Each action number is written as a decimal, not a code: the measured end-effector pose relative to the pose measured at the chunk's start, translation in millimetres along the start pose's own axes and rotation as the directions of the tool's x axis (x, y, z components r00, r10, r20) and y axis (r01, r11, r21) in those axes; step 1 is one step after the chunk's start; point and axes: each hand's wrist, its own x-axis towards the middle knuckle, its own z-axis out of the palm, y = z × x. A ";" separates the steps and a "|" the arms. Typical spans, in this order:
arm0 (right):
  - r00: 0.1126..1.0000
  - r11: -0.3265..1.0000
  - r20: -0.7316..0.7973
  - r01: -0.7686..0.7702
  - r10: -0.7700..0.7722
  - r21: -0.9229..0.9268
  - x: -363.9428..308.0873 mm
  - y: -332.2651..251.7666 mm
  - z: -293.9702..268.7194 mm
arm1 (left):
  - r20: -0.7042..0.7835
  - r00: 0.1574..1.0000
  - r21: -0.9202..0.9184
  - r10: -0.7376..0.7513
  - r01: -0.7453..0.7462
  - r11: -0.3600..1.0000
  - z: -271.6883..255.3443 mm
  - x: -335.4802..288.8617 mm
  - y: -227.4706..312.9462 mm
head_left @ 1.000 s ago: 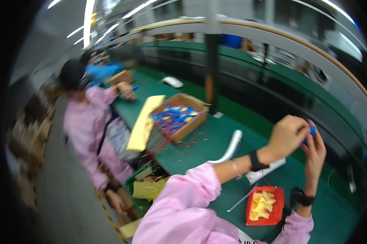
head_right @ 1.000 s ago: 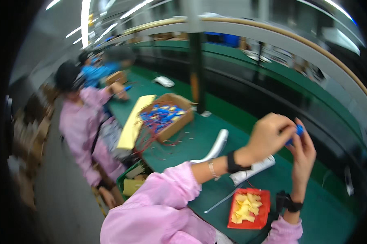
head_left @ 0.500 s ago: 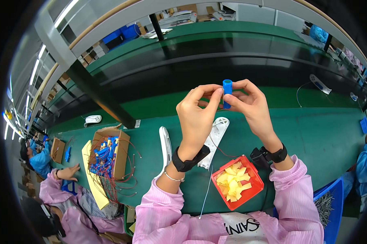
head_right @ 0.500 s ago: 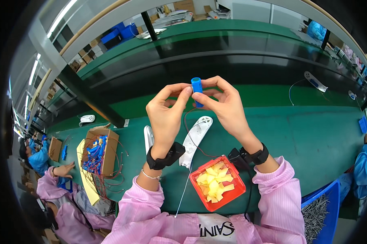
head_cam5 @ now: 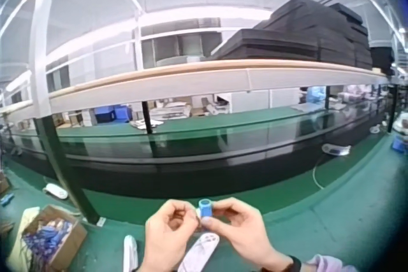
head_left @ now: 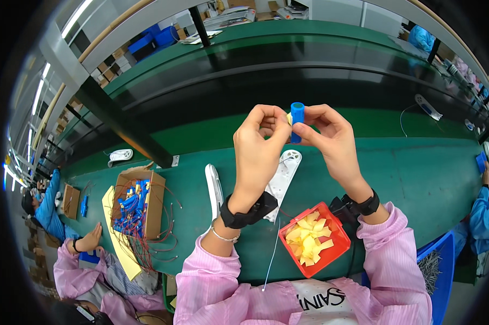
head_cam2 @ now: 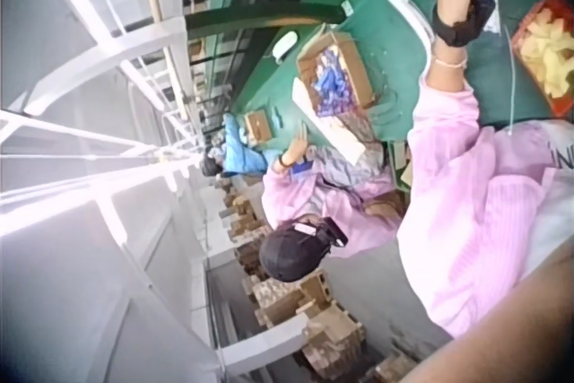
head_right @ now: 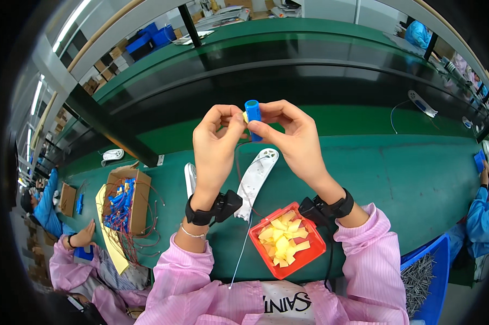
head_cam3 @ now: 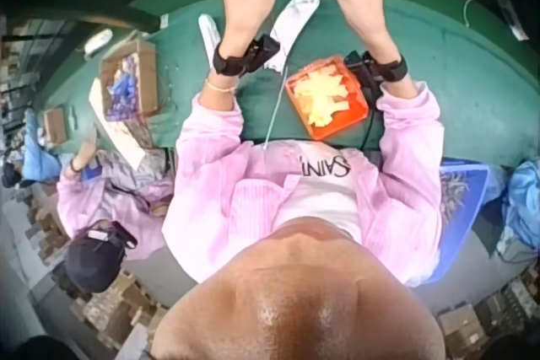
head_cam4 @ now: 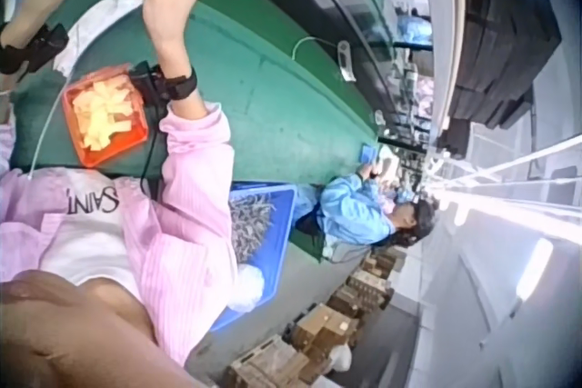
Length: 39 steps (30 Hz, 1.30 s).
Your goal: Assembling a battery and internal components into the plastic housing of a handheld device on a factory assembly line.
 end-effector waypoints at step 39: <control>0.983 0.993 -0.182 0.045 -0.024 0.111 5.4 -46.9 -66.3 | 0.365 0.802 -0.043 -0.472 0.521 0.853 6.6 -9.5 -69.6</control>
